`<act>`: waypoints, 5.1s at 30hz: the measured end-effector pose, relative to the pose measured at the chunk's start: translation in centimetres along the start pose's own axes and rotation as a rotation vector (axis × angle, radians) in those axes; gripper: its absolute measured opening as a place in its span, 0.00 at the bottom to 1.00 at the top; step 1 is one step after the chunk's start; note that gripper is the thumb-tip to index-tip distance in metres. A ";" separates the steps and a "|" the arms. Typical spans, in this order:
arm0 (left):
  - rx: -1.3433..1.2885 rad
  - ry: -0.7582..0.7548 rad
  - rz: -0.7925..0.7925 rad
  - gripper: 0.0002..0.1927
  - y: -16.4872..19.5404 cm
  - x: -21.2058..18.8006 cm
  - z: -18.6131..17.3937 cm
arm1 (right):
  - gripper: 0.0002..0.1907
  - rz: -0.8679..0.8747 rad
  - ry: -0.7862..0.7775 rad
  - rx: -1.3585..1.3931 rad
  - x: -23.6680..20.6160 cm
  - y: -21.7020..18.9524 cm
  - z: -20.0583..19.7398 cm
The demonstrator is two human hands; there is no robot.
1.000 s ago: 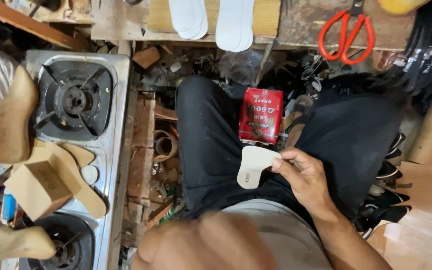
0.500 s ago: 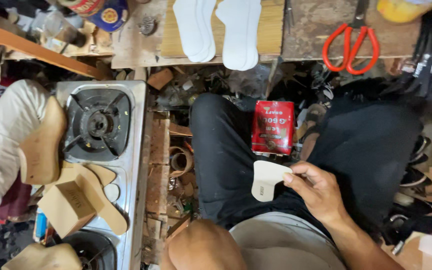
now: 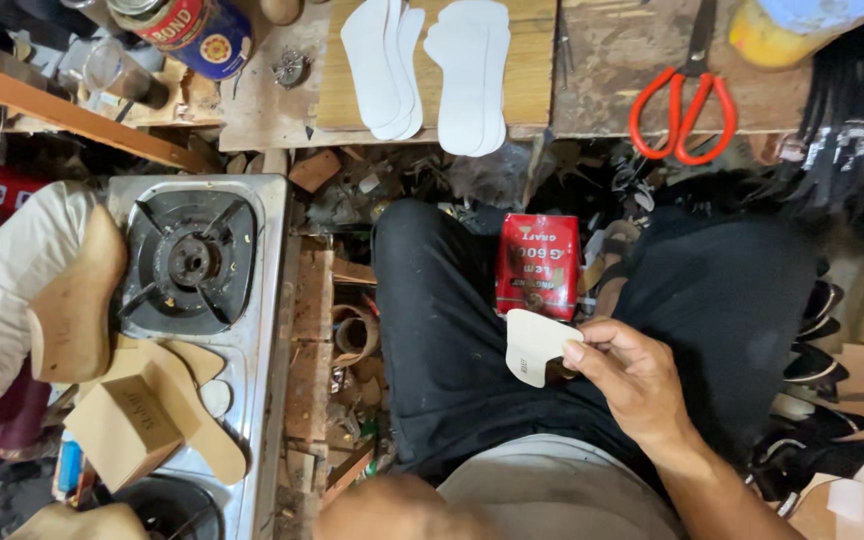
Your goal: The person sits on the floor and peels the protective backing off several white shoe insoles one by one. They place the peeled insoles on a wooden board and continue peeling more insoles from a stack.
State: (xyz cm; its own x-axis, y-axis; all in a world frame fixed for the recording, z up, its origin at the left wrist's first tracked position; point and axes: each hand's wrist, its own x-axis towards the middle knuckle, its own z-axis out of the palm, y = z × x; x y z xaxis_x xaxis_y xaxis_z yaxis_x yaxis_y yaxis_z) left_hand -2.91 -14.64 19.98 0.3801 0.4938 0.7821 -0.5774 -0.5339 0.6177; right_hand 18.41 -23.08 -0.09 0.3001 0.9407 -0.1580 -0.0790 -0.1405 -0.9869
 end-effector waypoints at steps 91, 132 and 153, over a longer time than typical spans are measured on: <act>0.894 0.242 -0.379 0.25 -11.8 -9.9 -0.3 | 0.07 0.083 -0.031 -0.168 3.0 -1.7 0.4; 0.745 0.022 -0.579 0.06 -13.3 -6.3 -3.7 | 0.05 -0.174 -0.175 -0.578 9.4 -7.4 4.0; 0.094 0.335 -0.593 0.13 -12.8 -6.9 -6.6 | 0.08 -0.285 -0.155 -0.364 10.8 -6.9 5.7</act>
State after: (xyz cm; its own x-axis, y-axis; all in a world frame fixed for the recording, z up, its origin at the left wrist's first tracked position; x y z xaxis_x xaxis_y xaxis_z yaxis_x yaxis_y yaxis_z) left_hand -2.93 -6.69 6.19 0.3596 0.8986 0.2515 -0.2698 -0.1579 0.9499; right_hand 16.82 -10.19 5.24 0.1138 0.9885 0.0998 0.3318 0.0568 -0.9416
